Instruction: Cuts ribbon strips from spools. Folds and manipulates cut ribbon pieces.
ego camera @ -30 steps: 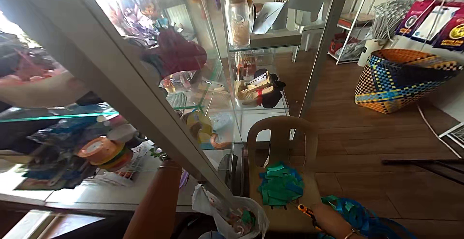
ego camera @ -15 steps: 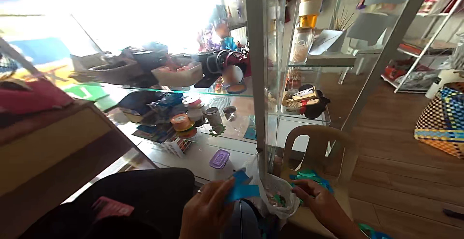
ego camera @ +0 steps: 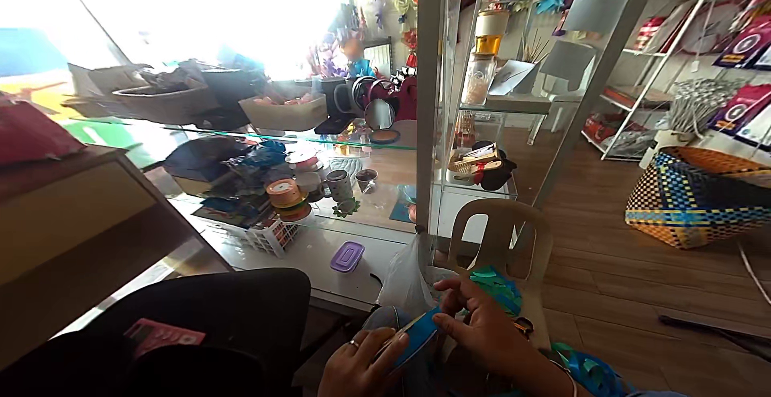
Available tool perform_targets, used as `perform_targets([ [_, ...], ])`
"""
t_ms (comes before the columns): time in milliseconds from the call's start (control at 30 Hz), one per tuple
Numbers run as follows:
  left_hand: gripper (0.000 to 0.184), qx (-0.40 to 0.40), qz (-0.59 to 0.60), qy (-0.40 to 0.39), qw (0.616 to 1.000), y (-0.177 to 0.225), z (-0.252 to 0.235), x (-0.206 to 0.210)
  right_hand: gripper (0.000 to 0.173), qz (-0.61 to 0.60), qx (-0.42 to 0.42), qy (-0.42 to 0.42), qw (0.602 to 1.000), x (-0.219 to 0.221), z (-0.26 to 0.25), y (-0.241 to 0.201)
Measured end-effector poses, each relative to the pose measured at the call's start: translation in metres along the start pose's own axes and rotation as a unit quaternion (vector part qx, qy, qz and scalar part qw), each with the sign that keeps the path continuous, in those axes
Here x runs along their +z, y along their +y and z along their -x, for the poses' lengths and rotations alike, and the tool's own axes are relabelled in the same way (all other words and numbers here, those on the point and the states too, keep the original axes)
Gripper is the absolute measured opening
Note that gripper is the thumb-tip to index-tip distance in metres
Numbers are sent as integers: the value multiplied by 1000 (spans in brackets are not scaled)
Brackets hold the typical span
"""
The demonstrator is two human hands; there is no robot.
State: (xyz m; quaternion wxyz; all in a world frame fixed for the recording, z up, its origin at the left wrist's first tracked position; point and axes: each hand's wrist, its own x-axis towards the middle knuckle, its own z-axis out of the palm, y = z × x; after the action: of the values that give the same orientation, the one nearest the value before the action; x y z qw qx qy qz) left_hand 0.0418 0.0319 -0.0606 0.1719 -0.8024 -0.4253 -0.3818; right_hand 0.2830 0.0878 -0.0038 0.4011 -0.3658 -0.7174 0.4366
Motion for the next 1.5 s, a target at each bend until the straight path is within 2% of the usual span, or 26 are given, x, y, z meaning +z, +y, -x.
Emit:
perform_targets([
  [100, 26, 2, 0, -16, 1000, -7, 14, 1, 49, 13, 46, -62, 997, 5, -11, 12],
  [300, 27, -21, 41, -34, 998, -12, 25, -7, 52, -28, 45, -166, 985, 23, -33, 24],
  [400, 26, -36, 50, -62, 996, -11, 27, -16, 54, 74, 69, -235, 967, 17, -44, 10],
  [467, 27, -54, 56, -92, 993, -7, 26, -24, 49, 205, 29, -180, 962, 12, -50, 7],
  [533, 30, -82, 62, -126, 987, -3, 24, -32, 36, 279, -55, -29, 958, 3, -61, 13],
  [600, 34, -109, 62, -159, 979, 2, 21, -39, 28, 341, -160, 125, 918, -11, -79, 15],
  [667, 36, -126, 57, -181, 974, 6, 17, -44, 27, 400, -235, 217, 859, -25, -98, 12],
  [733, 37, -130, 49, -186, 973, 8, 15, -44, 34, 434, -254, 251, 827, -32, -110, 8],
  [800, 37, -129, 43, -175, 975, 9, 17, -40, 44, 458, -253, 258, 812, -31, -116, 9],
  [900, 36, -131, 46, -162, 977, 10, 20, -37, 45, 469, -276, 284, 790, -23, -123, 23],
  [933, 37, -136, 51, -158, 977, 11, 20, -37, 47, 449, -271, 298, 798, -20, -124, 25],
  [1033, 37, -148, 53, -154, 975, 13, 22, -37, 51, 341, -221, 324, 854, -12, -126, 23],
  [1100, 37, -150, 51, -152, 976, 12, 23, -37, 39, 297, -209, 328, 872, -10, -128, 21],
  [1200, 36, -149, 50, -153, 976, 12, 22, -38, 22, 282, -211, 334, 874, -13, -127, 17],
  [1333, 37, -147, 50, -152, 976, 13, 22, -38, 19, 224, -140, 295, 918, -12, -117, 7],
  [1433, 37, -145, 46, -150, 977, 13, 24, -37, 19, 168, -111, 289, 936, -9, -107, 1],
  [1500, 36, -147, 40, -145, 978, 13, 27, -36, 16, 89, -76, 256, 960, -10, -97, -10],
])
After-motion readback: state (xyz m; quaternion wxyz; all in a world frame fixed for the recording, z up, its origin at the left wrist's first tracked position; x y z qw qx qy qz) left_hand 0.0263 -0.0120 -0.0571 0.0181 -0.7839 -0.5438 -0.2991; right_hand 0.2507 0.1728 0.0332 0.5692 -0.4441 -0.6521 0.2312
